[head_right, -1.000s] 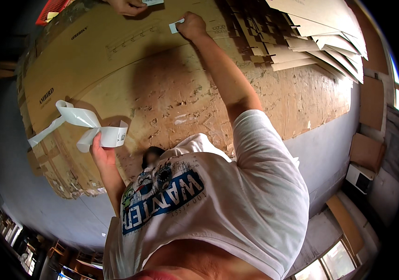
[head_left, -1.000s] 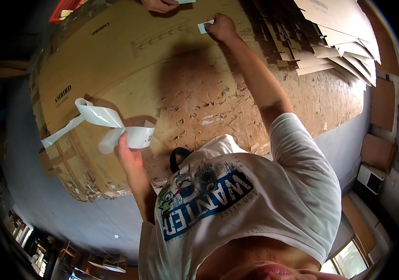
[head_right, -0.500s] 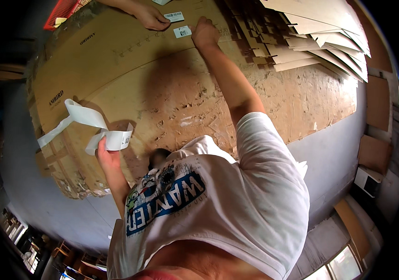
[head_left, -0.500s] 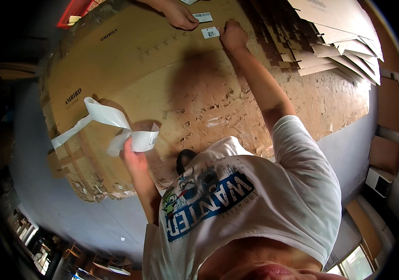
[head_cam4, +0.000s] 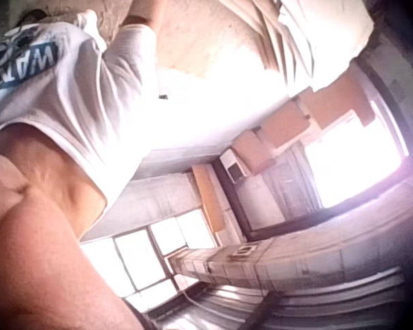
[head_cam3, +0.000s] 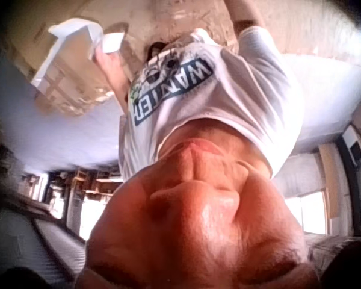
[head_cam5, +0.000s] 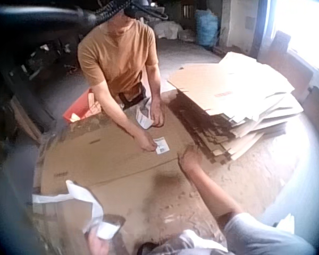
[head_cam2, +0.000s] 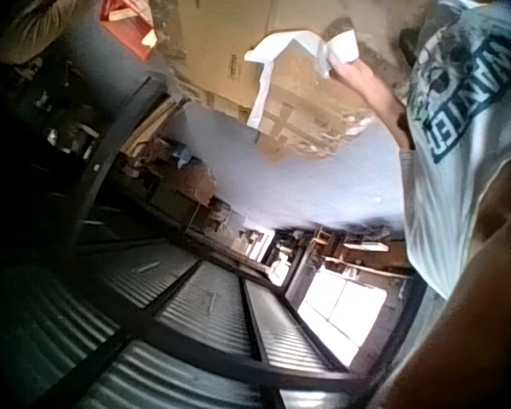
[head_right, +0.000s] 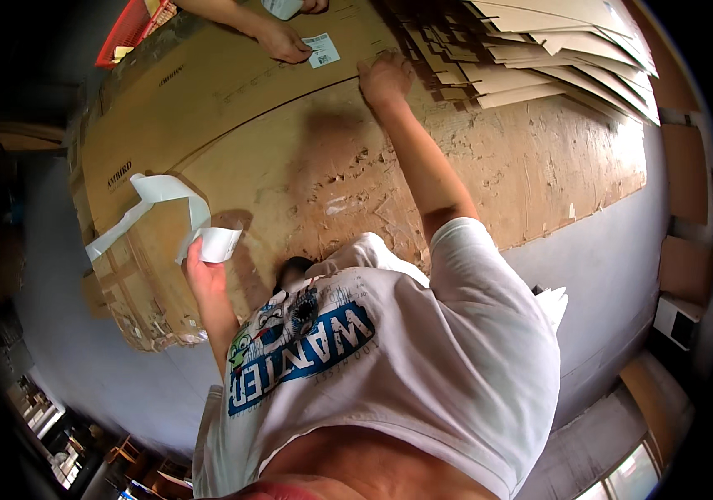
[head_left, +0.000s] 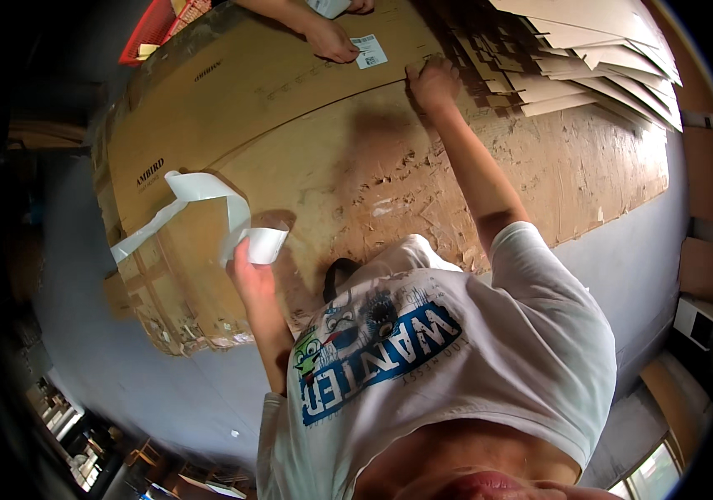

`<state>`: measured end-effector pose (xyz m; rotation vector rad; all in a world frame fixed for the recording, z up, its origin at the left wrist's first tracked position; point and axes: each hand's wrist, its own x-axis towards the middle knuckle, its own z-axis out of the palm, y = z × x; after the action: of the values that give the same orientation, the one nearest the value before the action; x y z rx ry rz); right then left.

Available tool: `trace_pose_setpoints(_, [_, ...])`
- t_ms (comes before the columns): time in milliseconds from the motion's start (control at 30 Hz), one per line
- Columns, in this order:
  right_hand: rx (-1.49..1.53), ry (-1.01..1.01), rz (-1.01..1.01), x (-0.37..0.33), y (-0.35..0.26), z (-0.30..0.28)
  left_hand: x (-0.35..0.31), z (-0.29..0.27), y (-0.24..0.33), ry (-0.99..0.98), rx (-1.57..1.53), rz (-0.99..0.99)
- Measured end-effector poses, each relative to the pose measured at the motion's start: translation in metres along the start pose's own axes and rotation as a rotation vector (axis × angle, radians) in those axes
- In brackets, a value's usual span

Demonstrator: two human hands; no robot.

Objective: The person stands at a workbench and repeatedly tears individual labels from a continuous roll. They place each label onto a flat piece of cardboard, smooth it down, and then move the labeled cardboard aside. The process is repeated for multiple cardboard pieces.

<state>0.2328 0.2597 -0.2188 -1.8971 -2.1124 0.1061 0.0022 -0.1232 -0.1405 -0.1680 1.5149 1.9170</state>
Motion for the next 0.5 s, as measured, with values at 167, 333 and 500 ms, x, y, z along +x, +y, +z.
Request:
trace_pose_setpoints(167, [0.018, -0.036, -0.081, -0.018, 0.011, 0.011, -0.013, 0.011, -0.007, -0.006, 0.01, -0.02])
trace_pose_setpoints(333, [0.022, 0.028, -0.117, -0.026, 0.006, -0.001, 0.003, 0.039, -0.007, -0.04, 0.12, 0.053])
trace_pose_setpoints(500, [0.126, 0.111, -0.107, -0.023, 0.002, -0.017, 0.037, 0.07, 0.004, -0.105, 0.115, 0.06])
